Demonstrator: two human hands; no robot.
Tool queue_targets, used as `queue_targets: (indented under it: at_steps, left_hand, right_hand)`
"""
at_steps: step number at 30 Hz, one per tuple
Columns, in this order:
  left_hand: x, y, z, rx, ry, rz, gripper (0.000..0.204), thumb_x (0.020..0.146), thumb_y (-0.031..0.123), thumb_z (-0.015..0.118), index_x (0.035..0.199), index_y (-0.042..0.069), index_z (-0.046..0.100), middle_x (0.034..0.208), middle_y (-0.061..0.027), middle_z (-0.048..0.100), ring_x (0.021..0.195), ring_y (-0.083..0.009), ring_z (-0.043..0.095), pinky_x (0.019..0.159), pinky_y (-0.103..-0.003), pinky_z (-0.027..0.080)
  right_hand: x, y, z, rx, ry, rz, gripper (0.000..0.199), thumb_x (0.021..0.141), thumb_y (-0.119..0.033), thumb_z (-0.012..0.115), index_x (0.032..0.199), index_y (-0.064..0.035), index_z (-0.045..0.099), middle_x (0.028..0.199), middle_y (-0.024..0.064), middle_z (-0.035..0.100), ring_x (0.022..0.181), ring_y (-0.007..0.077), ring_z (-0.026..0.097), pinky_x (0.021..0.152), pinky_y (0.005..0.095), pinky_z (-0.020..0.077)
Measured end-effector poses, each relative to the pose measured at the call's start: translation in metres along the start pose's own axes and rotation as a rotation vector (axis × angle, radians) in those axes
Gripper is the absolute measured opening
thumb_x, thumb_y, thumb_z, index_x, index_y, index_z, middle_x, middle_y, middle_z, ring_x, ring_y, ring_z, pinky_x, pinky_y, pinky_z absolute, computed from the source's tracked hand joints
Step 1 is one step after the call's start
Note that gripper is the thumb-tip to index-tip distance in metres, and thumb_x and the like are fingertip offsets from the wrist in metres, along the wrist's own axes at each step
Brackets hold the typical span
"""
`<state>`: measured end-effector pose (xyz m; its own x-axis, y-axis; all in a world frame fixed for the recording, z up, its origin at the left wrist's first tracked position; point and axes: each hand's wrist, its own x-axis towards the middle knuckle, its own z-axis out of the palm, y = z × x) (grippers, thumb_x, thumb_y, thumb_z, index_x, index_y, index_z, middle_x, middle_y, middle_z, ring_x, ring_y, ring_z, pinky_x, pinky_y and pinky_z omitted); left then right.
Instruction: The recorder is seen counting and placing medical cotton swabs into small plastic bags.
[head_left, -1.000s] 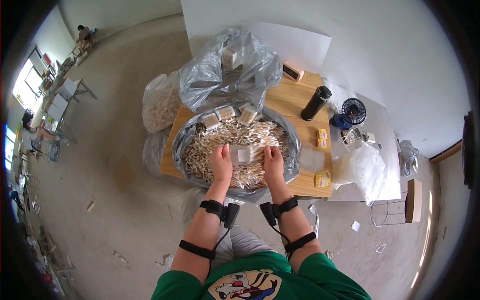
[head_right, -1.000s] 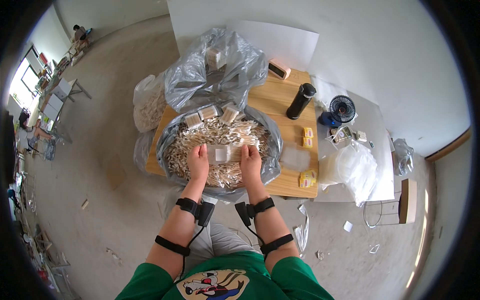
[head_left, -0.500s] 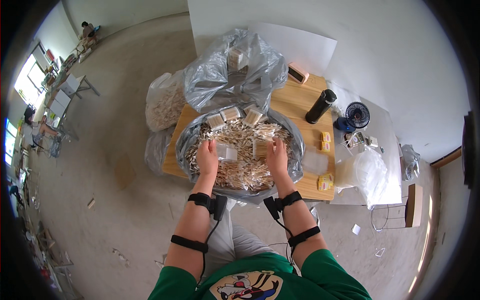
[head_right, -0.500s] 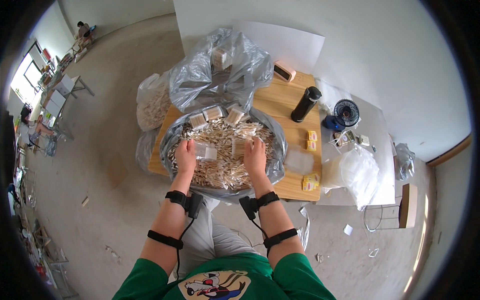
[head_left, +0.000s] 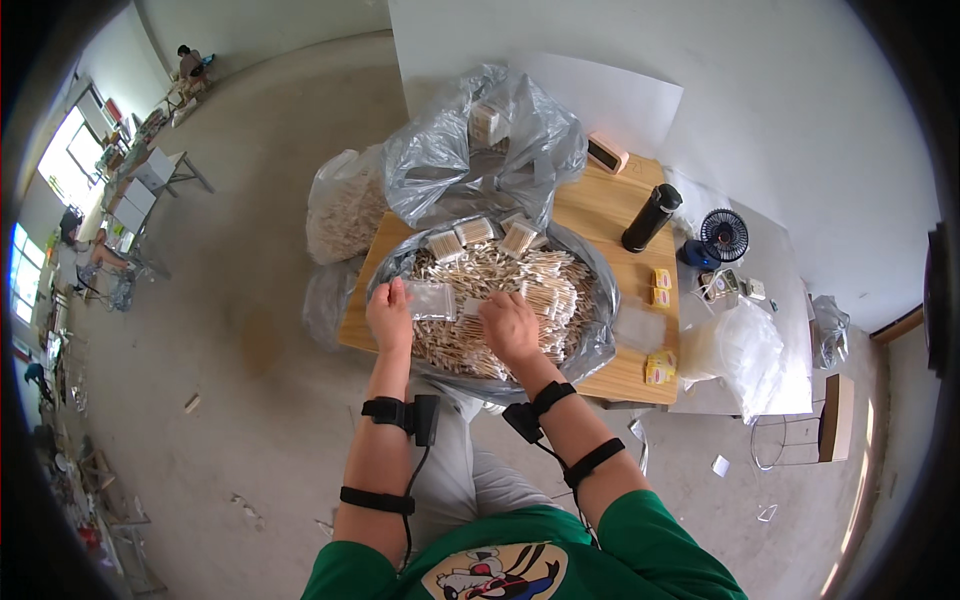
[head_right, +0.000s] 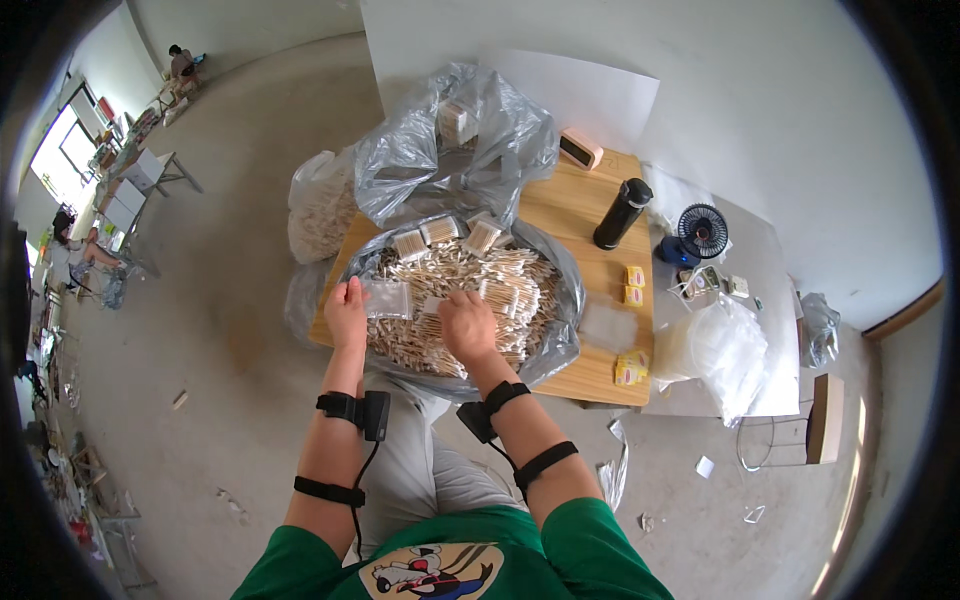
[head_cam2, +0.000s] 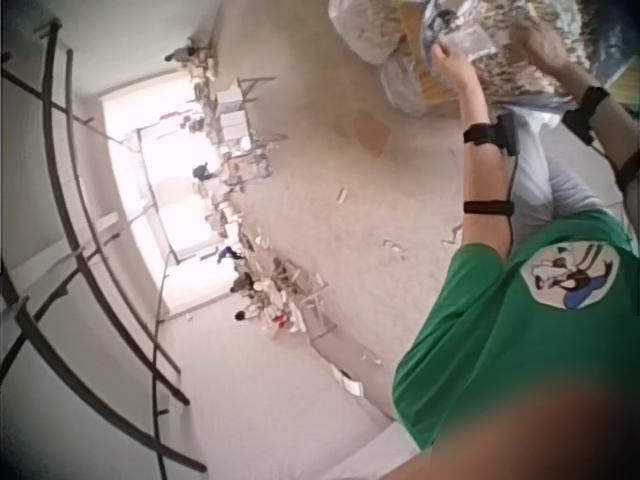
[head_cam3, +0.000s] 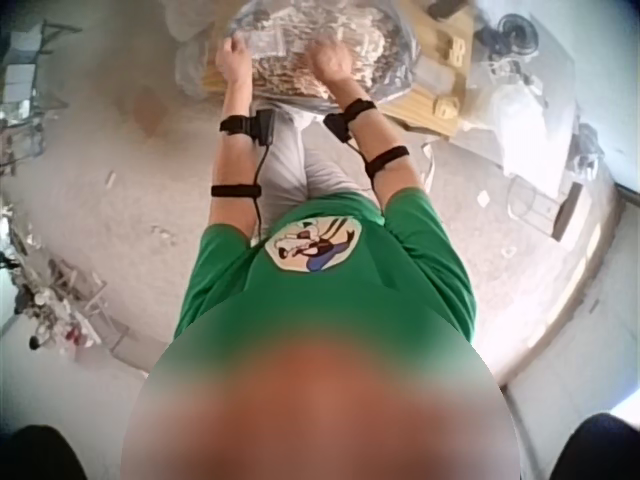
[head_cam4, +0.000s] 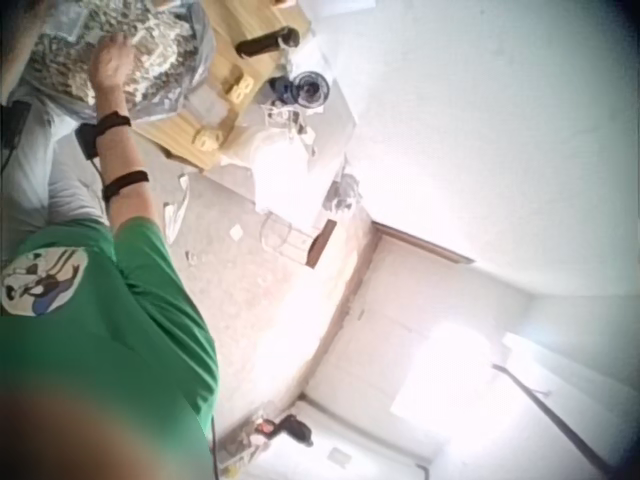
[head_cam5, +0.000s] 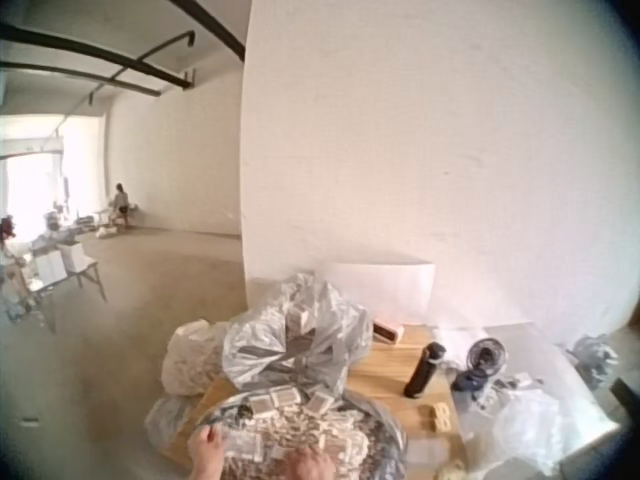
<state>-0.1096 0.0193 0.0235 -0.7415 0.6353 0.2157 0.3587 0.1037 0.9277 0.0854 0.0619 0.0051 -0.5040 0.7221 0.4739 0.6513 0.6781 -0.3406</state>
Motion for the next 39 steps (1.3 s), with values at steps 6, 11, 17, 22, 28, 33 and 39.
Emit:
queue_targets:
  at_steps: [6, 11, 17, 22, 28, 33, 39]
  left_hand:
    - [-0.010, 0.003, -0.011, -0.212, -0.016, -0.212, 0.033, 0.090, 0.031, 0.058, 0.079, 0.000, 0.059, 0.074, -0.0041, 0.062, 0.063, -0.0112, 0.058, 0.058, -0.027, 0.044]
    - [-0.026, 0.013, 0.001, -0.292, -0.214, -0.346, 0.029, 0.085, 0.037, 0.064, 0.083, 0.008, 0.063, 0.073, 0.0024, 0.061, 0.054, -0.0029, 0.041, 0.044, -0.020, 0.028]
    - [-0.031, 0.007, 0.002, -0.306, -0.300, -0.382, 0.019, 0.086, 0.022, 0.065, 0.085, 0.003, 0.062, 0.077, -0.0021, 0.064, 0.066, -0.0074, 0.053, 0.060, -0.022, 0.039]
    - [-0.044, 0.012, 0.017, -0.344, -0.349, -0.330, 0.020, 0.088, 0.023, 0.062, 0.086, 0.004, 0.060, 0.079, -0.0029, 0.066, 0.056, -0.0034, 0.043, 0.046, -0.021, 0.030]
    - [-0.067, 0.023, 0.032, -0.363, -0.436, -0.342, 0.019, 0.092, 0.025, 0.055, 0.086, 0.007, 0.055, 0.082, -0.0027, 0.068, 0.049, -0.0016, 0.033, 0.041, -0.019, 0.025]
    - [-0.087, 0.039, 0.045, -0.353, -0.500, -0.304, 0.016, 0.095, 0.021, 0.050, 0.088, 0.007, 0.054, 0.080, -0.0044, 0.068, 0.047, -0.0017, 0.032, 0.041, -0.019, 0.026]
    - [-0.113, 0.056, 0.066, -0.445, -0.595, -0.339, 0.017, 0.095, 0.020, 0.051, 0.087, 0.006, 0.053, 0.069, 0.0016, 0.060, 0.048, -0.0016, 0.035, 0.042, -0.020, 0.028]
  right_hand:
    - [0.001, 0.000, -0.003, 0.248, 0.193, 0.208, 0.003, 0.075, -0.013, 0.065, 0.076, -0.0103, 0.065, 0.088, 0.0040, 0.061, 0.073, 0.0225, 0.056, 0.069, 0.0325, 0.0469]
    - [-0.017, 0.025, -0.023, 1.046, 0.106, 0.687, 0.005, 0.088, -0.010, 0.057, 0.089, -0.0056, 0.059, 0.077, -0.0012, 0.058, 0.063, 0.0057, 0.048, 0.058, 0.0199, 0.0400]
    - [-0.094, 0.078, -0.069, 1.153, 0.211, 0.824, 0.011, 0.087, -0.006, 0.057, 0.097, -0.0041, 0.061, 0.075, -0.0017, 0.058, 0.063, 0.0053, 0.050, 0.053, 0.0201, 0.0400]
    - [-0.193, 0.191, -0.108, 0.499, 0.245, 0.974, 0.021, 0.082, -0.011, 0.060, 0.101, -0.0039, 0.061, 0.073, 0.0029, 0.062, 0.071, 0.0104, 0.058, 0.061, 0.0248, 0.0460]
    - [-0.215, 0.211, -0.127, -0.137, 0.046, 1.019, 0.022, 0.077, -0.014, 0.060, 0.097, -0.0076, 0.059, 0.081, 0.0128, 0.066, 0.077, 0.0330, 0.062, 0.071, 0.0418, 0.0487]
    - [-0.208, 0.197, -0.122, -0.340, -0.077, 0.952, 0.023, 0.078, -0.016, 0.061, 0.101, -0.0109, 0.058, 0.092, 0.0133, 0.063, 0.088, 0.0332, 0.060, 0.077, 0.0422, 0.0470]
    - [-0.164, 0.142, -0.106, 0.218, 0.245, 0.794, 0.024, 0.080, -0.018, 0.066, 0.099, -0.0043, 0.056, 0.081, 0.0127, 0.062, 0.070, 0.0269, 0.061, 0.066, 0.0364, 0.0478]
